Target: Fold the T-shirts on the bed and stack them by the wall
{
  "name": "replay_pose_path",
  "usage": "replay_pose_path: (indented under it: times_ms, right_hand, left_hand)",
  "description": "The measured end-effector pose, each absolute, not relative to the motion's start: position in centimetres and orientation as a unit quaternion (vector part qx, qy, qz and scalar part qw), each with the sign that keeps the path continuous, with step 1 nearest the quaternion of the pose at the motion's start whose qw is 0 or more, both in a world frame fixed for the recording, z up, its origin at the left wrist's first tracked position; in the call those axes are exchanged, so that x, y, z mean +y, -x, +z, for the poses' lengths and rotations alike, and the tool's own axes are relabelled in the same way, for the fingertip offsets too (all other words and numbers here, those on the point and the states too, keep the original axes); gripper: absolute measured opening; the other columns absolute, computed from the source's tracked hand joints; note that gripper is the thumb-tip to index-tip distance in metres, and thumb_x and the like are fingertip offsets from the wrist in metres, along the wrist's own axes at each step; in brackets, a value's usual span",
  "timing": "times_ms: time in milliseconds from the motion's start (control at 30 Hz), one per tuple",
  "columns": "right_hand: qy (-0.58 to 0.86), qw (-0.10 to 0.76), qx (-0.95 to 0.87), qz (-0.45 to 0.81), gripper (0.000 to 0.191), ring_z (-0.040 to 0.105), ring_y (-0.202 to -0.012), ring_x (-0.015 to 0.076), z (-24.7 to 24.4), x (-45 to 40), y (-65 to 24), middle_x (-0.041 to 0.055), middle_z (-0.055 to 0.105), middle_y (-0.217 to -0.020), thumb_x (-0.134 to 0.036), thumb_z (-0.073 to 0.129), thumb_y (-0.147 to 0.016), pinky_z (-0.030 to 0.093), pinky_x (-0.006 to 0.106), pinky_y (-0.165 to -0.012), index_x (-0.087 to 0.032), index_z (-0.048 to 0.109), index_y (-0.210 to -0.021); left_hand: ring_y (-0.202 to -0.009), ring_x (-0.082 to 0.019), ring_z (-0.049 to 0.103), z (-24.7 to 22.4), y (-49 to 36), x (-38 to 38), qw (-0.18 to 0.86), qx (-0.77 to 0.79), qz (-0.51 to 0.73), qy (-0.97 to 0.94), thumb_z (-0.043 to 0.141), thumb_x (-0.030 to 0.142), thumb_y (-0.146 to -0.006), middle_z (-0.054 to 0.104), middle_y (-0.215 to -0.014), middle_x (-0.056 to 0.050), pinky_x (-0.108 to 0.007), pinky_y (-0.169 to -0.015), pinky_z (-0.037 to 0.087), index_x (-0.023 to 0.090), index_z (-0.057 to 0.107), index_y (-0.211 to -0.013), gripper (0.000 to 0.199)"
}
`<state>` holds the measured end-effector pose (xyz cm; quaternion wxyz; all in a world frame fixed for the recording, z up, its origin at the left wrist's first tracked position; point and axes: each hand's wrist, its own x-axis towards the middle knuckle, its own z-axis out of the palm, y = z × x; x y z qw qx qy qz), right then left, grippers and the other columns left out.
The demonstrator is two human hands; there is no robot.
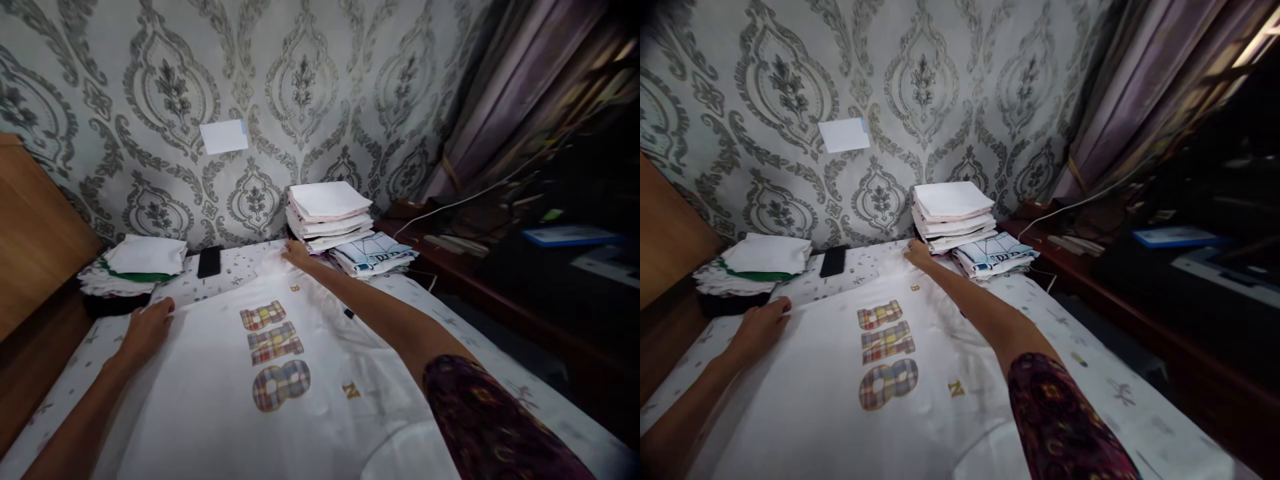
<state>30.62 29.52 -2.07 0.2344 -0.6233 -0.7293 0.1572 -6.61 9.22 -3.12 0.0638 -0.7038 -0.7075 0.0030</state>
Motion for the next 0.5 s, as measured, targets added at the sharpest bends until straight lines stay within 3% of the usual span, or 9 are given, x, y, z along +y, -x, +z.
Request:
replay_pose_path:
  times_ms: [133, 267, 367, 500]
  right_hand:
    - [0.603, 0.279, -0.730, 0.158, 0.012, 0.065, -0.078, 0.0171, 0.5, 25.7, -33.0, 0.0008, 0.067, -0.082, -0.018, 0.060, -0.083, 0.048, 0.024, -0.068, -0.018, 0.061, -0.095]
    - [0.555, 0.337, -0.734, 0.199, 0.018, 0.062, -0.059, 0.0116, 0.4, 19.7, -35.9, -0.0040, 0.065, -0.073, -0.011, 0.057, -0.080, 0.044, 0.020, -0.057, -0.020, 0.057, -0.095]
    - [0.513, 0.381, -0.739, 0.216, 0.028, 0.062, -0.061, 0.0122, -1.7, 14.6, -37.5, -0.0051, 0.065, -0.072, -0.006, 0.056, -0.074, 0.043, 0.021, -0.060, -0.020, 0.058, -0.099]
    - [0.502, 0.359, -0.758, 0.211, 0.036, 0.060, -0.067, 0.0150, -4.7, 9.8, -38.4, -0.0034, 0.066, -0.075, -0.008, 0.059, -0.073, 0.042, 0.023, -0.065, -0.021, 0.063, -0.107]
  left_hand:
    - [-0.119, -0.032, 0.062, -2.8, 7.1, 8.1, 0.111, -0.691, -0.010, 0.714, 0.032, 0.019, -0.093, 0.066, -0.128, -0.018, -0.056, -0.103, 0.038, 0.016, 0.064, -0.117, 0.040]
    - [-0.114, -0.033, 0.064, -2.4, 7.8, 6.6, 0.157, -0.661, -0.016, 0.733, 0.031, 0.019, -0.094, 0.069, -0.122, -0.019, -0.056, -0.103, 0.040, 0.014, 0.069, -0.114, 0.043]
    - [-0.114, -0.032, 0.064, -2.7, 8.3, 5.2, 0.180, -0.651, -0.007, 0.738, 0.030, 0.019, -0.092, 0.071, -0.119, -0.017, -0.054, -0.105, 0.040, 0.016, 0.071, -0.111, 0.045]
    - [-0.118, -0.029, 0.063, -3.8, 9.0, 3.7, 0.197, -0.642, 0.024, 0.741, 0.028, 0.017, -0.086, 0.073, -0.120, -0.011, -0.053, -0.108, 0.037, 0.022, 0.070, -0.110, 0.048]
